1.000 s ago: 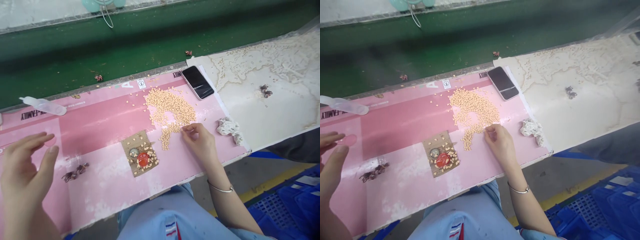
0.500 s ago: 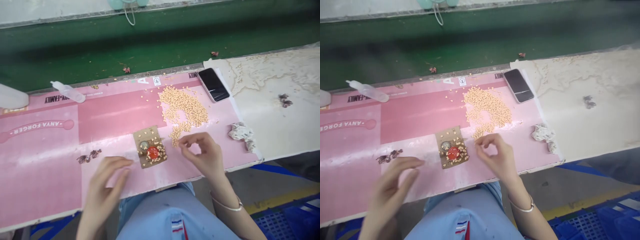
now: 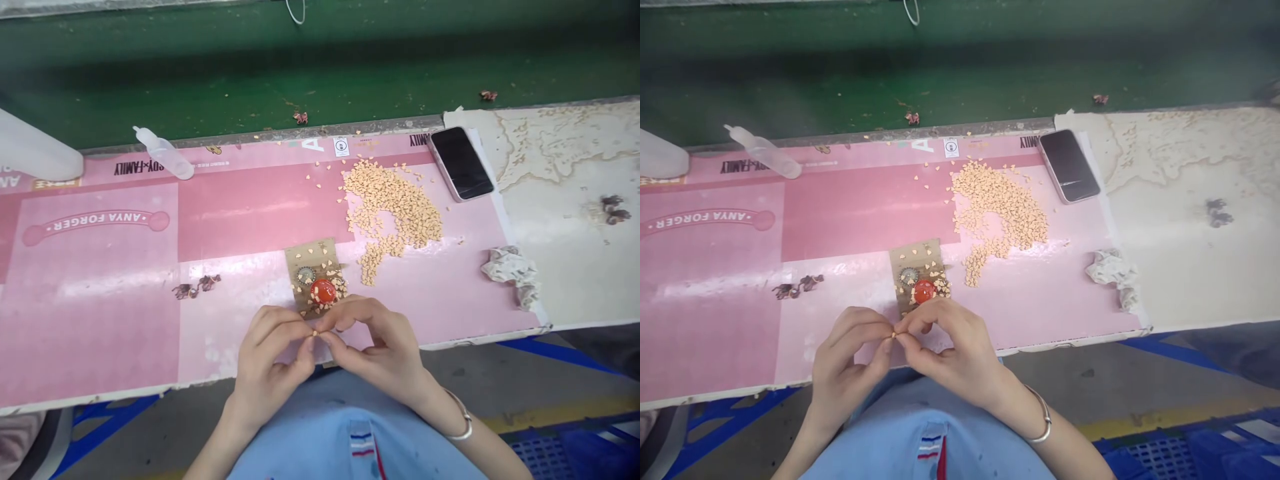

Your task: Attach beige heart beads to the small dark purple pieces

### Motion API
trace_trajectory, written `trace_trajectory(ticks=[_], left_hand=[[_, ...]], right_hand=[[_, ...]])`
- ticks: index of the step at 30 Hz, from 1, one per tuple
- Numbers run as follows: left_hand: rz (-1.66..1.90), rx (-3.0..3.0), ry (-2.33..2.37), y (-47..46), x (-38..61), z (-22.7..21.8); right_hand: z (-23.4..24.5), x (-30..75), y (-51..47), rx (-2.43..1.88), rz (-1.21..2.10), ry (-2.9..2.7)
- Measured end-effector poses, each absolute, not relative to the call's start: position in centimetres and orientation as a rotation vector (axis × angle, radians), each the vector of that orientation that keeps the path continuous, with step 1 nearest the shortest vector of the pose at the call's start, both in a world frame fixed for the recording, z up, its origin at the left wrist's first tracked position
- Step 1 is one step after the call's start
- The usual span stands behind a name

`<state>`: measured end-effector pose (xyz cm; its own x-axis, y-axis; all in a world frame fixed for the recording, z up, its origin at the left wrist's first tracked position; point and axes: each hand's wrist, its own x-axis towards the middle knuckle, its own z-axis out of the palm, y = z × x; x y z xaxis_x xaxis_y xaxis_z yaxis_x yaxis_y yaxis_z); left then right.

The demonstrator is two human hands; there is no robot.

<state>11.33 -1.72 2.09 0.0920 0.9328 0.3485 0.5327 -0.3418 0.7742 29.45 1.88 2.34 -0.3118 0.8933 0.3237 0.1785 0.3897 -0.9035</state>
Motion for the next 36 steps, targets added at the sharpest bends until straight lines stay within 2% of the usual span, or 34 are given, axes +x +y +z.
trace_trajectory(ticks=[11,16,19,22,36], left_hand=[[1.123,2.05,1.47,-2.0,11.8,1.6],[1.053,2.109,1.783,-2.1,8.0,0.1],[0.81,2.133,2.129,-2.2,4.2,-1.1],[0.534,2.154,2.229,-2.1,1.3,-1.9],[0.737,1.967,2.132,0.6,-0.4,-0.8]], right_hand=[[2.5,29.4,1.6,-1.003,0.972,-1.757],[1.9,29.8,1.7,-1.078,0.768,-1.837],[1.2,30.5,2.3,-1.113,0.53,-1.948],[0.3,31.2,2.8,-1.056,0.399,-2.048],[-0.2,31.2,3.1,-0.952,0.269,-2.326]])
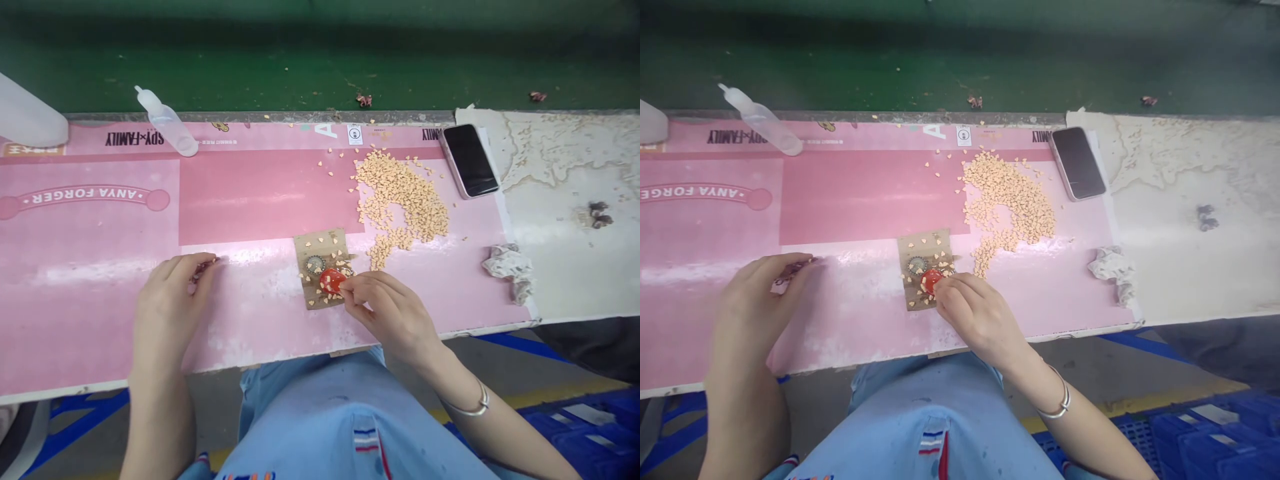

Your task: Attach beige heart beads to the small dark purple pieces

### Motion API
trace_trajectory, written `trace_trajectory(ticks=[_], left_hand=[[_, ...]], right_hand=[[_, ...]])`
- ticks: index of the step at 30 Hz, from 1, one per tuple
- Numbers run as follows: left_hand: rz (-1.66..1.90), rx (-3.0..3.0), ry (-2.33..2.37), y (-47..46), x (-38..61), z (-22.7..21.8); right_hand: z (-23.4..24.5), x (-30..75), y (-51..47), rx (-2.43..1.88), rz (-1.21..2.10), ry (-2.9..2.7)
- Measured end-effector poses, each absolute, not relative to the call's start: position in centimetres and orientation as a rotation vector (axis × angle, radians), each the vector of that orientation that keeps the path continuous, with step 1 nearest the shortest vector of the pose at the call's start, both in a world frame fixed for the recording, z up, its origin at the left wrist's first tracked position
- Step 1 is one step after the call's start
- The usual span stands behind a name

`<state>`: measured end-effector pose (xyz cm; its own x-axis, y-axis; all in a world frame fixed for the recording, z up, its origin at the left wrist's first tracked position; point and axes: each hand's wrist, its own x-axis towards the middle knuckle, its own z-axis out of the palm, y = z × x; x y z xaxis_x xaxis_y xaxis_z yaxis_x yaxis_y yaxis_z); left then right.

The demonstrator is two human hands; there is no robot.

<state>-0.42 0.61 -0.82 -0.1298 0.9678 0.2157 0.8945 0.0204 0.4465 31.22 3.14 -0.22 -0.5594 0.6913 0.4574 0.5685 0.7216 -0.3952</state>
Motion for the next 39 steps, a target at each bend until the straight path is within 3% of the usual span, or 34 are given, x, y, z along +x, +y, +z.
trace_trajectory(ticks=[5,10,17,26,34,39], left_hand=[[0.999,1.725,1.947,-0.6,1.6,-0.4],[1.31,1.186,1.488,-1.9,6.0,0.5],[1.24,0.535,0.891,-2.2,10.6,1.8],[1.228,0.408,0.894,-2.2,10.9,1.9],[1.312,0.428,1.016,-2.3,11.5,2.1],[1.348,0.551,1.071,-0.9,12.2,2.0]], right_hand=[[0.9,31.0,3.4,-0.984,0.245,-2.33],[3.2,30.1,2.7,-1.175,0.483,-2.022],[4.5,27.8,0.9,-1.008,0.951,-1.674],[4.1,27.9,1.4,-0.923,0.83,-1.886],[5.0,28.3,1.8,-0.743,0.47,-2.245],[4.1,28.4,1.4,-0.92,0.715,-1.935]])
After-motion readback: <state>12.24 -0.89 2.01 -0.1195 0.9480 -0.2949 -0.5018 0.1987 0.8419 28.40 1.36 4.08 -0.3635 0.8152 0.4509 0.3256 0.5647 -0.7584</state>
